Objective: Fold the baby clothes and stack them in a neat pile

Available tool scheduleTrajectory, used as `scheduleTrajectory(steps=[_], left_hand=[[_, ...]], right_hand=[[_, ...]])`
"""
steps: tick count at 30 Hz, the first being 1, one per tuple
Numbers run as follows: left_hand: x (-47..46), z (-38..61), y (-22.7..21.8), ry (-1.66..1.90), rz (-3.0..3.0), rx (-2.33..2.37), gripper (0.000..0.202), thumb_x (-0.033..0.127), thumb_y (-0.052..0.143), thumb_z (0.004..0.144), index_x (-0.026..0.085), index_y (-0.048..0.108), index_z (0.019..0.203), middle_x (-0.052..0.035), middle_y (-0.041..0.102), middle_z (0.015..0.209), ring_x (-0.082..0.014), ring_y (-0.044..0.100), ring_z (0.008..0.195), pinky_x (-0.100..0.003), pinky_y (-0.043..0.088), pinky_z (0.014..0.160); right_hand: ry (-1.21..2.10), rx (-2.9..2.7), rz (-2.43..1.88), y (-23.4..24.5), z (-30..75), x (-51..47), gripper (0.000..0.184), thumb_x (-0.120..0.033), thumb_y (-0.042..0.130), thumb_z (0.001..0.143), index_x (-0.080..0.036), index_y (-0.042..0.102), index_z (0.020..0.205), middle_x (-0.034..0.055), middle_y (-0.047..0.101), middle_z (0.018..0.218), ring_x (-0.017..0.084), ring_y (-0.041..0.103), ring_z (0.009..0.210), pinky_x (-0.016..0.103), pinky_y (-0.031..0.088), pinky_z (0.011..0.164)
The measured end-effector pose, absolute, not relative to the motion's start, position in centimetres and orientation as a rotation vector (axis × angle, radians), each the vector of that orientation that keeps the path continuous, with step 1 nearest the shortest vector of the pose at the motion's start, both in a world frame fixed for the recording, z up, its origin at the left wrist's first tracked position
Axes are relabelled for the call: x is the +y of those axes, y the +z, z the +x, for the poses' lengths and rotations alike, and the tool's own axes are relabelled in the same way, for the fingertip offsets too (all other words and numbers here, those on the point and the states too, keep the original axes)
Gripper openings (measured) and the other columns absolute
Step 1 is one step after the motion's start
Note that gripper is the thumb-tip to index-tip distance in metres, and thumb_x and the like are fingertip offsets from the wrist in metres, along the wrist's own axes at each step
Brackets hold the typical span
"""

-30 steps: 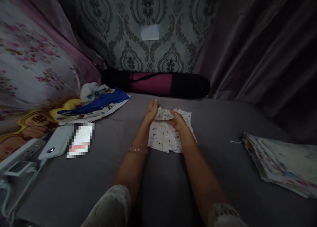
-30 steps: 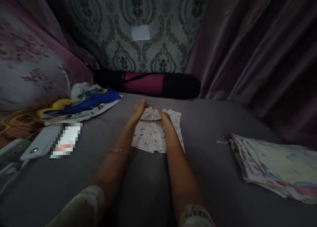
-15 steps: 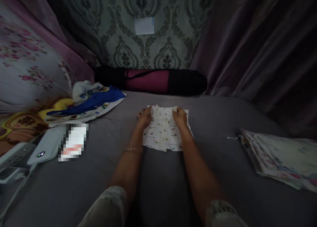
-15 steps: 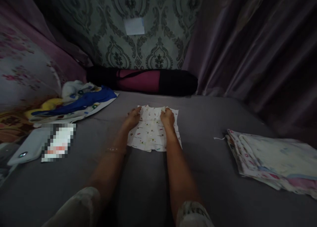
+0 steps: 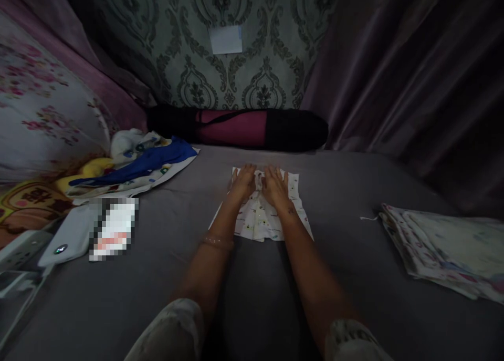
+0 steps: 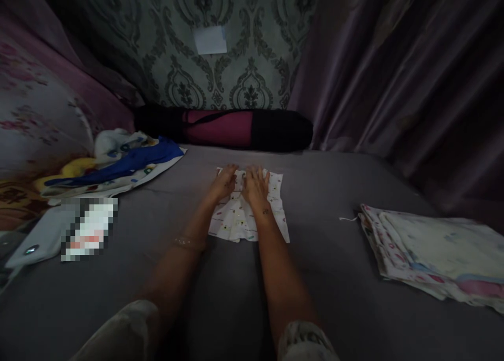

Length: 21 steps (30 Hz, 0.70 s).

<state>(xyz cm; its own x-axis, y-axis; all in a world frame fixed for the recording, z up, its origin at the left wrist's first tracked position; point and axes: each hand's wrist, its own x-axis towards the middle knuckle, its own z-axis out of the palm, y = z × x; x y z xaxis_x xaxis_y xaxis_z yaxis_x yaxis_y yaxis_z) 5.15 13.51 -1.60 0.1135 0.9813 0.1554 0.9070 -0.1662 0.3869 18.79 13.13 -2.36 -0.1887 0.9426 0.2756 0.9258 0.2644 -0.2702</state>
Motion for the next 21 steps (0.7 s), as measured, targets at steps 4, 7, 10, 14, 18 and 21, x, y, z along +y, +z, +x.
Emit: scheduleTrajectory(steps=[4, 7, 10, 14, 18, 21], left_hand=[[13.6, 5.8, -2.8, 0.482, 2.228, 1.926, 0.048, 0.025, 0.027, 0.099, 0.015, 0.039, 0.144, -0.0128, 0.037, 0.153, -0.0246, 0.024, 0.146, -0.047, 0.011, 0.119], [13.6, 5.4, -4.0, 0.404, 2.186, 1.975, 0.052, 0.035, 0.025, 0.100, 0.014, 0.038, 0.146, -0.0135, 0.035, 0.154, -0.0283, 0.022, 0.146, -0.049, 0.012, 0.119], [13.7, 5.1, -4.6, 0.340, 2.167, 1.992, 0.056, 0.040, 0.024, 0.100, 0.016, 0.035, 0.149, -0.0123, 0.031, 0.156, -0.0298, 0.021, 0.146, -0.050, 0.011, 0.119], [13.7, 5.2, -4.5, 0.298, 2.167, 1.991, 0.058, 0.041, 0.023, 0.100, 0.013, 0.033, 0.150, -0.0133, 0.029, 0.157, -0.0302, 0.020, 0.147, -0.050, 0.011, 0.119], [13.5, 5.2, -4.1, 0.340, 2.194, 2.007, 0.057, 0.041, 0.023, 0.100, 0.013, 0.035, 0.148, -0.0137, 0.031, 0.156, -0.0301, 0.023, 0.146, -0.051, 0.011, 0.119], [13.4, 5.1, -3.6, 0.427, 2.215, 2.077, 0.057, 0.042, 0.023, 0.100, 0.014, 0.037, 0.147, -0.0138, 0.034, 0.155, -0.0292, 0.025, 0.145, -0.052, 0.010, 0.118]], right_hand=[[0.128, -2.297, -1.697, -2.5, 18.0, 12.7, 0.051, -0.031, 0.025, 0.100, -0.020, 0.037, 0.149, 0.0055, 0.031, 0.157, 0.026, 0.016, 0.147, 0.050, 0.001, 0.117], [0.219, -2.344, -1.744, -3.0, 17.9, 12.7, 0.053, -0.032, 0.025, 0.099, -0.023, 0.035, 0.150, 0.0026, 0.028, 0.158, 0.025, 0.014, 0.147, 0.051, 0.002, 0.117], [0.264, -2.355, -1.792, -3.4, 17.9, 12.8, 0.053, -0.032, 0.023, 0.099, -0.024, 0.035, 0.150, 0.0002, 0.028, 0.158, 0.024, 0.016, 0.147, 0.051, 0.003, 0.118], [0.243, -2.361, -1.800, -3.7, 17.9, 12.9, 0.053, -0.031, 0.024, 0.099, -0.025, 0.034, 0.151, -0.0007, 0.027, 0.158, 0.023, 0.015, 0.147, 0.051, 0.004, 0.118], [0.283, -2.362, -1.779, -3.3, 17.9, 12.8, 0.053, -0.032, 0.023, 0.099, -0.022, 0.035, 0.150, 0.0020, 0.028, 0.158, 0.024, 0.015, 0.147, 0.054, 0.005, 0.117], [0.313, -2.293, -1.777, -2.7, 18.1, 12.8, 0.054, -0.035, 0.020, 0.101, -0.020, 0.033, 0.151, 0.0048, 0.029, 0.158, 0.025, 0.017, 0.146, 0.055, 0.005, 0.117]])
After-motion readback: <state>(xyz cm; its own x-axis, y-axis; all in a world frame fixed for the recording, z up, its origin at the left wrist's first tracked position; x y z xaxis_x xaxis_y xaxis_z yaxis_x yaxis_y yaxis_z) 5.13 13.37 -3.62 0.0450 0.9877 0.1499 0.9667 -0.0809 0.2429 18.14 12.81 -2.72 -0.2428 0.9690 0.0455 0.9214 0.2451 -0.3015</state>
